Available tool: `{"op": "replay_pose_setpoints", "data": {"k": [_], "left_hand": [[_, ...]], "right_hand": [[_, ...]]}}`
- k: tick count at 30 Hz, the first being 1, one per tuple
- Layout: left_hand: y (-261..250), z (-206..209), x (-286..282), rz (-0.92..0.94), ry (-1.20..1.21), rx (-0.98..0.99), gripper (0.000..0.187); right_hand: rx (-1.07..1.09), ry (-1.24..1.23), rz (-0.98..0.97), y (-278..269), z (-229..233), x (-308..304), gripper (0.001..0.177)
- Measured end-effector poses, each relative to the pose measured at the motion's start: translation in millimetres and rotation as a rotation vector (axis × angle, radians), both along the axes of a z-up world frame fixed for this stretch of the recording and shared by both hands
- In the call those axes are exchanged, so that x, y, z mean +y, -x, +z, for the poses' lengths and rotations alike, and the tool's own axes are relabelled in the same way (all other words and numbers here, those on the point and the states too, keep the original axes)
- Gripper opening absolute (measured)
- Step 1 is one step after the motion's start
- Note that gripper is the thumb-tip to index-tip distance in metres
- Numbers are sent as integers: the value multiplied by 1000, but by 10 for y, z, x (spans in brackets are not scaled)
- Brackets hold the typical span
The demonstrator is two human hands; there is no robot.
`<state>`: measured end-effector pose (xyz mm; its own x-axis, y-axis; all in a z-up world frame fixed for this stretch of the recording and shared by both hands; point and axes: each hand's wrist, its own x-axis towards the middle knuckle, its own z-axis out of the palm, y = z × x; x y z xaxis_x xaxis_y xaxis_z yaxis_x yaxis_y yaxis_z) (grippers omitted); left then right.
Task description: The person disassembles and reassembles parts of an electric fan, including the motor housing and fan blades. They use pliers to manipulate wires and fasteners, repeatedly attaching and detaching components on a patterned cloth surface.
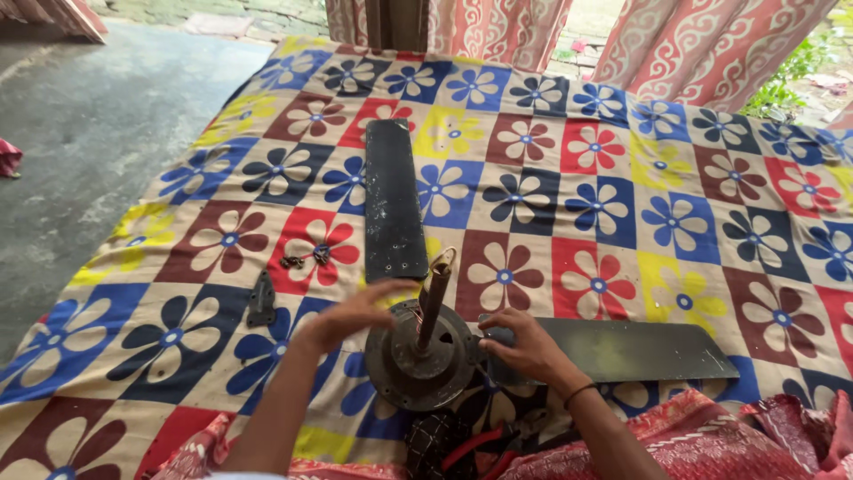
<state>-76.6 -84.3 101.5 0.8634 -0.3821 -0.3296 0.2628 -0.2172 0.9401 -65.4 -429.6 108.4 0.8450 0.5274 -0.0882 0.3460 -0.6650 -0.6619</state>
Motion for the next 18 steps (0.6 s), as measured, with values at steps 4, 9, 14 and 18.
{"op": "replay_pose_setpoints", "data": {"k": [4, 9, 14, 18], "left_hand": [[269, 220, -627, 35, -22, -145, 77], [384, 28, -893, 319, -167, -452, 49], [401, -201, -965, 467, -95, -526, 52], [390, -222, -958, 479, -96, -704, 70]], "right_hand": [[75, 431, 39, 156, 64, -115, 122], [-86, 679, 85, 135, -12, -137, 134], [-102, 664, -22, -215, -134, -278, 82], [-384, 453, -278, -472, -281, -473, 41]]}}
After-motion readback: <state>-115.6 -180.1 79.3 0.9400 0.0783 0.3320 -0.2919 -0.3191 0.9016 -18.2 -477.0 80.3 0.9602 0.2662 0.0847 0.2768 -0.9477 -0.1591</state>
